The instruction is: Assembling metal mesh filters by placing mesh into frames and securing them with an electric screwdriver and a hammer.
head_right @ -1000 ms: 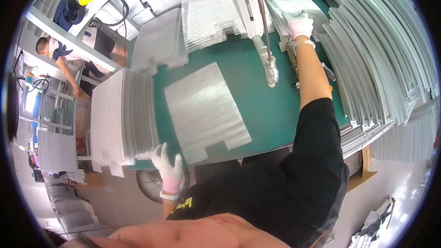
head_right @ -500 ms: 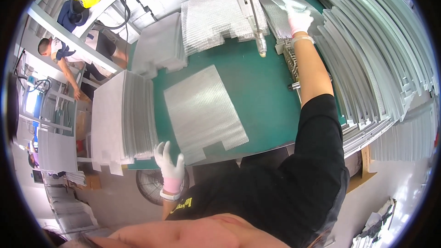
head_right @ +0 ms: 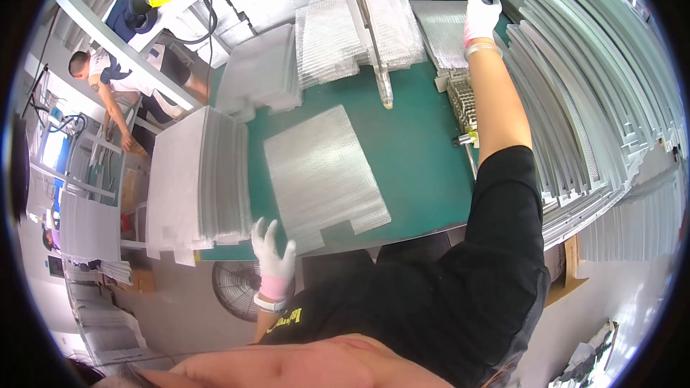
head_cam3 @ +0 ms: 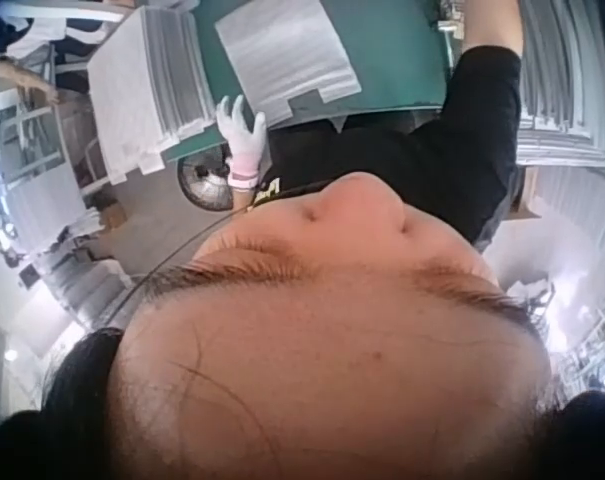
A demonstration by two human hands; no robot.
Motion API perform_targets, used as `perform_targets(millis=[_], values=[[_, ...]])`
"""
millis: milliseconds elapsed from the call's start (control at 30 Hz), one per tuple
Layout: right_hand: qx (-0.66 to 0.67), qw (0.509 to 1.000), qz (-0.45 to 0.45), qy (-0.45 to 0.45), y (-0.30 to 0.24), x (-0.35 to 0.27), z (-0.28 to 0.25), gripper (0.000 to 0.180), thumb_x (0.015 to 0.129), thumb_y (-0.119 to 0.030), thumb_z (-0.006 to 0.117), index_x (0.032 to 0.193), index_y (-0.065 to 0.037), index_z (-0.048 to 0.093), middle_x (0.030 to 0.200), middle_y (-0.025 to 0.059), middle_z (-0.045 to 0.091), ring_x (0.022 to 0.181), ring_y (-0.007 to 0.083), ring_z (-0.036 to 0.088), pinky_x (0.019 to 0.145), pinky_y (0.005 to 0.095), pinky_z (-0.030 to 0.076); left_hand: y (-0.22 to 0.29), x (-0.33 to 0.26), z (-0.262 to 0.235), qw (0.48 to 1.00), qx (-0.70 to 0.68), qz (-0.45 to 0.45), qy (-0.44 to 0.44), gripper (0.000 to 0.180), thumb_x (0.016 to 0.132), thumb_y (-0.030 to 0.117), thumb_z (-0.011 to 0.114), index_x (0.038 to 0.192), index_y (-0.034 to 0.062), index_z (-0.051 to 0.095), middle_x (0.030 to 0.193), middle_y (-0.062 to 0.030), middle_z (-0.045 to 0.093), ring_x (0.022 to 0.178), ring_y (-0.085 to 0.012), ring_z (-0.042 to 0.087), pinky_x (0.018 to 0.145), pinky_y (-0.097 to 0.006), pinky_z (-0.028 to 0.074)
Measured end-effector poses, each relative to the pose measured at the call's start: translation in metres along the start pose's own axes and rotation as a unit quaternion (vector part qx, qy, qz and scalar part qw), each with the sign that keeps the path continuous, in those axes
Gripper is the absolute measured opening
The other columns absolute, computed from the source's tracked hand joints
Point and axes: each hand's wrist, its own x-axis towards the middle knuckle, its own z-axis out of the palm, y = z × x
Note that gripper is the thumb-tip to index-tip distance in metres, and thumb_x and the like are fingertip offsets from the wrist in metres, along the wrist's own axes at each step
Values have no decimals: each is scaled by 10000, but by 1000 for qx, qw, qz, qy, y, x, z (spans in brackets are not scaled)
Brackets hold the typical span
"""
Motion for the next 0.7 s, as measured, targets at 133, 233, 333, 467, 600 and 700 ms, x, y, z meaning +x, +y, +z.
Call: perform_targets(millis=[133,233,333,467,600,700], values=[[49,991,-79,-100,-78,-84,8,930,789,-295,855,1454,121,356,1410,222,506,1338,289,464,1134,383,353,6,-3,-3,1000,-24,-13,5,572,807,183,728,1325,24,544,1466,-244,400,1393,-439,324,1160,-537,255],[229,956,-54,-175,-87,-149,-17,850,850,-177,792,1499,70,302,1480,198,411,1379,254,384,1168,370,298,9,19,-1,998,-58,18,-4,559,820,197,720,1319,13,549,1463,-233,421,1362,-445,381,1156,-516,285],[249,929,35,-271,-121,-274,-56,868,825,-30,721,1541,13,232,1554,167,310,1426,267,329,1173,403,304,26,46,4,918,-367,4,-149,577,880,274,714,1346,-14,533,1402,-205,516,1300,-376,497,1129,-474,356],[231,886,-165,-367,-111,-416,-103,1210,623,-445,926,1517,18,255,1466,188,335,1367,346,391,1168,500,313,93,59,22,620,-782,-33,-53,530,955,225,672,1389,-28,505,1300,-154,606,1239,-231,560,1062,-380,435],[-54,874,-176,-449,-155,-432,-138,1111,611,-544,891,1459,-25,395,1495,263,272,1423,442,249,1156,579,262,86,41,18,723,-657,-167,130,452,973,15,583,1411,-31,483,1180,-108,652,1052,-167,643,924,-293,505],[-193,807,-242,-503,-188,-388,-152,967,579,-468,894,1398,-109,524,1526,300,263,1436,526,160,1168,633,177,66,18,15,800,-567,-163,109,422,981,-23,538,1400,-33,489,1068,-91,683,914,-162,682,861,-300,547]])
